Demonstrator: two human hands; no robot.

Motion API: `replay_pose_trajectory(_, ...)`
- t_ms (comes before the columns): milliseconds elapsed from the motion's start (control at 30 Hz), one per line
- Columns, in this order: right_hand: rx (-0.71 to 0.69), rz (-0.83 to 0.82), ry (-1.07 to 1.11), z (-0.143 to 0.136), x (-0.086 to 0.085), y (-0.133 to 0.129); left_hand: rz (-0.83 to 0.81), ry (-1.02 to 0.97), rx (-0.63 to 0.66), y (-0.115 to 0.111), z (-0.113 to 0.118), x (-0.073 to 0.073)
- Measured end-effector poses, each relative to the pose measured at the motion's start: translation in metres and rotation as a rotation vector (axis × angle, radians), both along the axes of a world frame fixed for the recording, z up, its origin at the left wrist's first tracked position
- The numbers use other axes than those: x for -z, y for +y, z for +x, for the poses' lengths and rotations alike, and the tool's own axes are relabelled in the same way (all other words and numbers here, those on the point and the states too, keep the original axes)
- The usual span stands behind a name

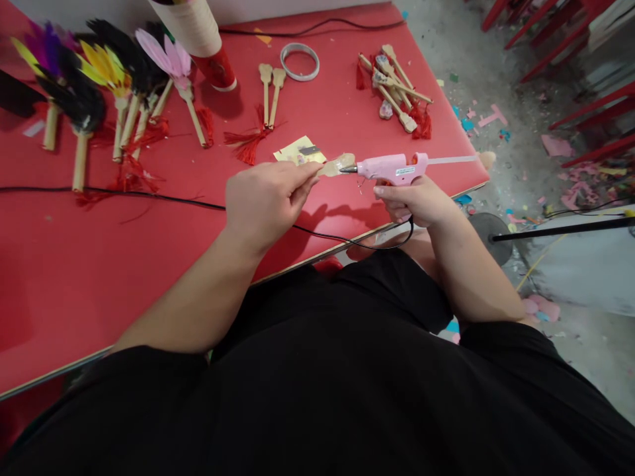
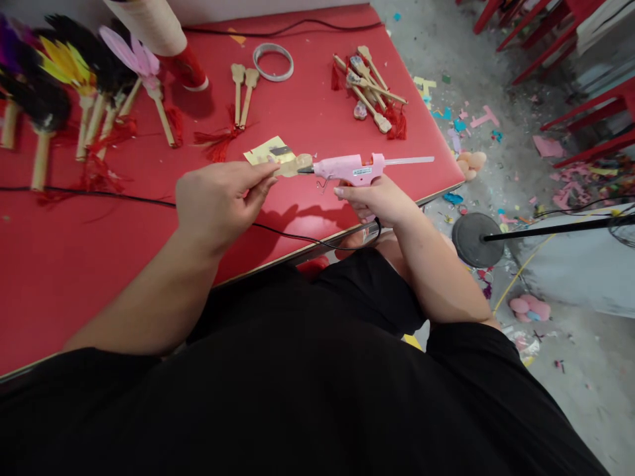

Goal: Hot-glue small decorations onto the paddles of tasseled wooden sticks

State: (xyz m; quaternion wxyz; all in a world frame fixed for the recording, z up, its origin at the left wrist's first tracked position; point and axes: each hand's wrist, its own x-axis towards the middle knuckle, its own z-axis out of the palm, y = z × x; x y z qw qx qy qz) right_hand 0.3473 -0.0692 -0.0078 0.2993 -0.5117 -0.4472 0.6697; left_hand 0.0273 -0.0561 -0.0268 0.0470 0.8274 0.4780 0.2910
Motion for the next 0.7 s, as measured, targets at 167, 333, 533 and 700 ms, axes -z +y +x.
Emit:
replay_pose_trajectory(167, 0.016, 0.030, 0.010, 0.000, 0.005, 0.002, 0.002, 0.005, 0.012, 0.002, -0.002, -0.003)
replay_pose_trajectory(333, 0.026, 0.046, 0.019, 0.000, 0.008, 0.002, 0.003, 0.034, 0.039, 0.005, -0.003, -0.004)
replay_pose_trajectory(533, 0.221, 0.156, -0.029, 0.007, 0.015, 0.014, -0.045, 0.017, 0.114, 0.000, 0.000, -0.006)
replay_pose_trajectory(700, 0.208, 0.204, 0.028, 0.014, 0.007, 0.012, -0.255, -0.317, 0.141, 0.010, 0.006, 0.006)
